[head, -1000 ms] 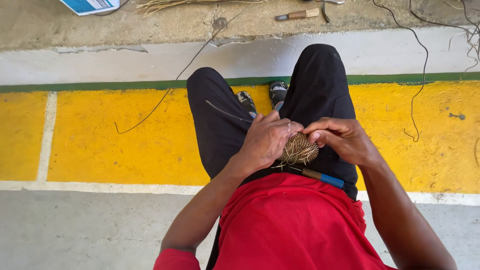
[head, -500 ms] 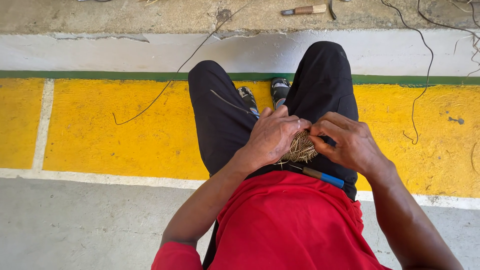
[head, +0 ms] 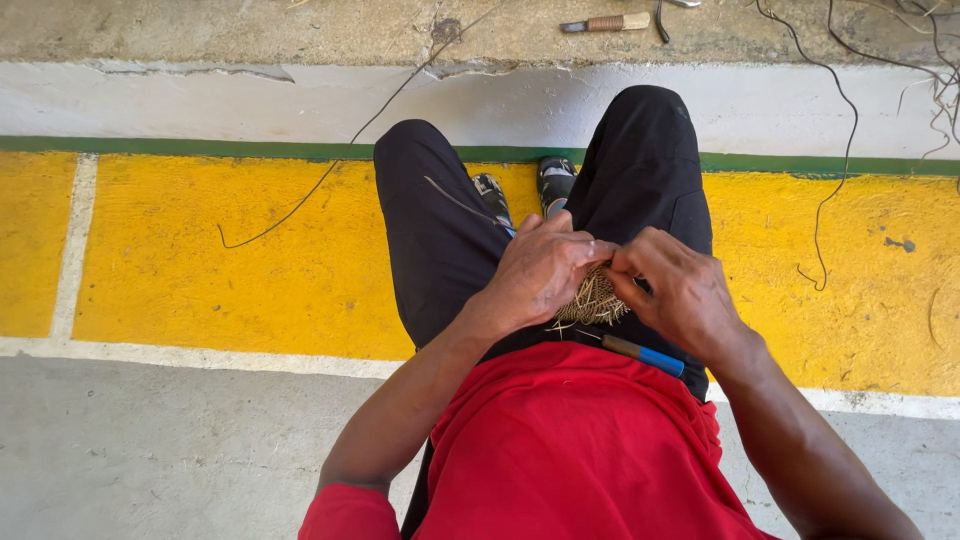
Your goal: The recorder is seen weaving a small basket using straw or bamboo strips.
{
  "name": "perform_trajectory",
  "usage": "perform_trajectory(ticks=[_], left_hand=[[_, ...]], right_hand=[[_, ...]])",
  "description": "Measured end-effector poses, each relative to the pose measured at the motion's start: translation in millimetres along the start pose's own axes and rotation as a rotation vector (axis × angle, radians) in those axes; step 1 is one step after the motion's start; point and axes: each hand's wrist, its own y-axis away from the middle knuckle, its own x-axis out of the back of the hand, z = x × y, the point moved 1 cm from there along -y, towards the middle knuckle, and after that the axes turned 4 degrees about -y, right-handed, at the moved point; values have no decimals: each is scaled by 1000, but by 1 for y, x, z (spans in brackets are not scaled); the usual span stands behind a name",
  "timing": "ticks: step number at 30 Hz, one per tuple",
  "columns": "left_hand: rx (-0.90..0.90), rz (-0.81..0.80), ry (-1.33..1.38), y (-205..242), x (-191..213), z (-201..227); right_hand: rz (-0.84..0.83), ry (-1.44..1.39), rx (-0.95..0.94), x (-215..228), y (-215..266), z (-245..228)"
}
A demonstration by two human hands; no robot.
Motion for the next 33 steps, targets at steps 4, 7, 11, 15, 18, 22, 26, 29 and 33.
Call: perform_trajectory(ticks=[4,7,11,15,18,22,26,29,33], left_hand=[[-25,-72,9,4,4,-2],[-65,-10,31,6,2,-4],[-48,52,94,9,3,-7],[-90,90,61,7,6,-6],[-60,42,69,6,12,2],[-50,70,167,2,14,8],[107,53,229,-4,23,5],[86,66,208,2,22,6],[91,44,177,4,22,7]], right_hand=[[-33,-246,-255,0,-16,5],[-179,-336,-528,-10,-18,30],[-351,-1025,-370,-39,-11,79],[-414,-1044,-296,-47,-11,77],[-408,-1124,-407,-62,-6,88],[-305,-1000,-469,-73,1,79],[-191,-1216,-494,-63,-8,76],[-318,-1127,-454,-52,-12,68],[-417,-1113,-318,-51,-14,69]])
